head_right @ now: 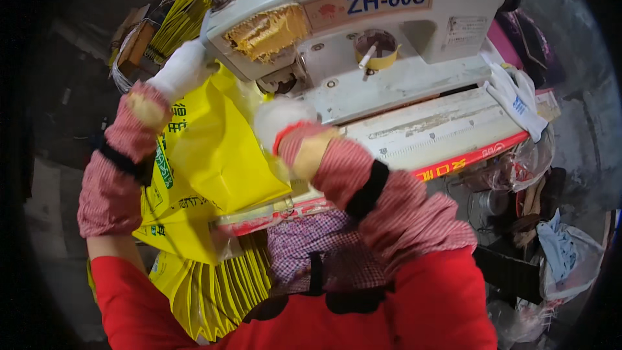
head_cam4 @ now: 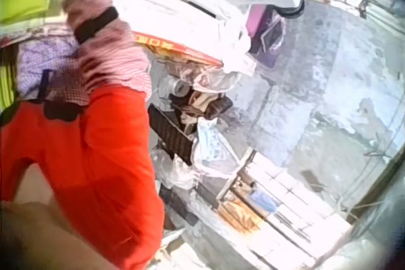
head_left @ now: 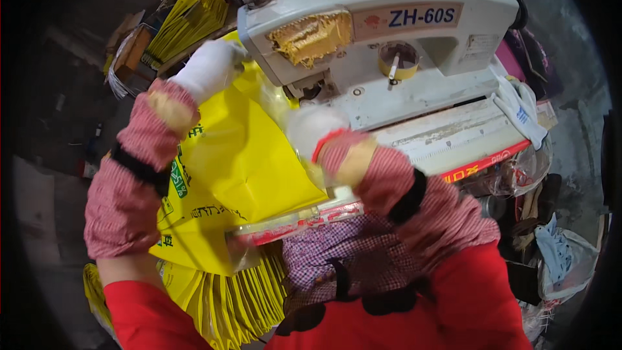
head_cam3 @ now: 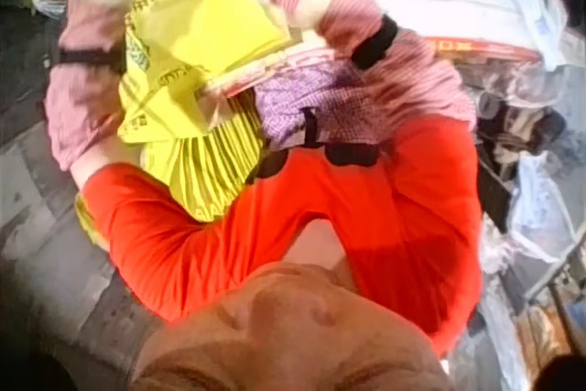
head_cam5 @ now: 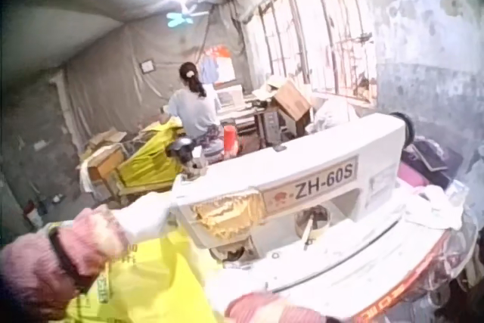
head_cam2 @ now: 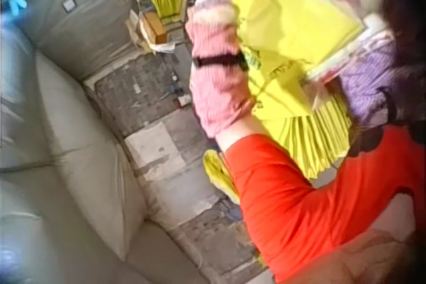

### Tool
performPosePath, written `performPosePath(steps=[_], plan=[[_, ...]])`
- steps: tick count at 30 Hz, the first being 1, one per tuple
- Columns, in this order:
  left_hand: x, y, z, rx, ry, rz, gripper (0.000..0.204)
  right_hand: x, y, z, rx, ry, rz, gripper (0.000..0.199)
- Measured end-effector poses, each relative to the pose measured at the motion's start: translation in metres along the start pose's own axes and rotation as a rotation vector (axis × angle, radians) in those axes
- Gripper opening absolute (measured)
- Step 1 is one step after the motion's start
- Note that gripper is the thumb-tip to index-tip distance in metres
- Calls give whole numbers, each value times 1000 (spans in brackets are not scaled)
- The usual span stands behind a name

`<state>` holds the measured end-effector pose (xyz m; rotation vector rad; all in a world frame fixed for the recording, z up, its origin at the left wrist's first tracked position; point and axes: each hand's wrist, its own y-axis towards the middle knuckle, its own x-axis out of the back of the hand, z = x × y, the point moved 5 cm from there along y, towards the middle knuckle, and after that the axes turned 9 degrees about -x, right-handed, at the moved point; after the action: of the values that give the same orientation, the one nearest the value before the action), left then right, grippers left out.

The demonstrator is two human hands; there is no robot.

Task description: Sew and stack yellow plastic fertilizer bags using an industrial sewing machine.

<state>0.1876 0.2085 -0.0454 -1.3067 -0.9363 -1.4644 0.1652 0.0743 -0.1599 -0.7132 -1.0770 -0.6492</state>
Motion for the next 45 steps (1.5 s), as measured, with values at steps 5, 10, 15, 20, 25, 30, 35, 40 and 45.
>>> performPosePath(steps=[5, 10, 15, 20, 25, 30, 35, 40, 45], plan=[[26, -23, -132, -531, 190, 154, 10, 15, 22, -38, 434, 41, 206, 31], [7, -21, -194, -694, 141, 352, 25, 5, 39, -30, 583, 82, 164, 30], [-8, -21, -186, -651, -79, 574, 74, -1, 39, -25, 521, -101, 105, 33], [-13, -23, -179, -737, -144, 630, 78, -1, 35, -27, 464, 9, 107, 30], [-20, -21, -217, -700, -41, 889, 58, -1, 33, -21, 616, -198, 89, 27], [-20, -24, -198, -613, -403, 1305, 28, -27, 57, -26, 494, 21, 53, 27], [22, -28, -158, -416, -404, 974, 35, -12, 48, -15, 484, 14, -34, 28], [34, -99, -188, -371, 379, 1378, 32, 1, 8, -33, 250, 338, 113, 26], [1, -140, -249, -859, 36, 1049, 16, 36, -75, -3, 362, -327, -270, 18]])
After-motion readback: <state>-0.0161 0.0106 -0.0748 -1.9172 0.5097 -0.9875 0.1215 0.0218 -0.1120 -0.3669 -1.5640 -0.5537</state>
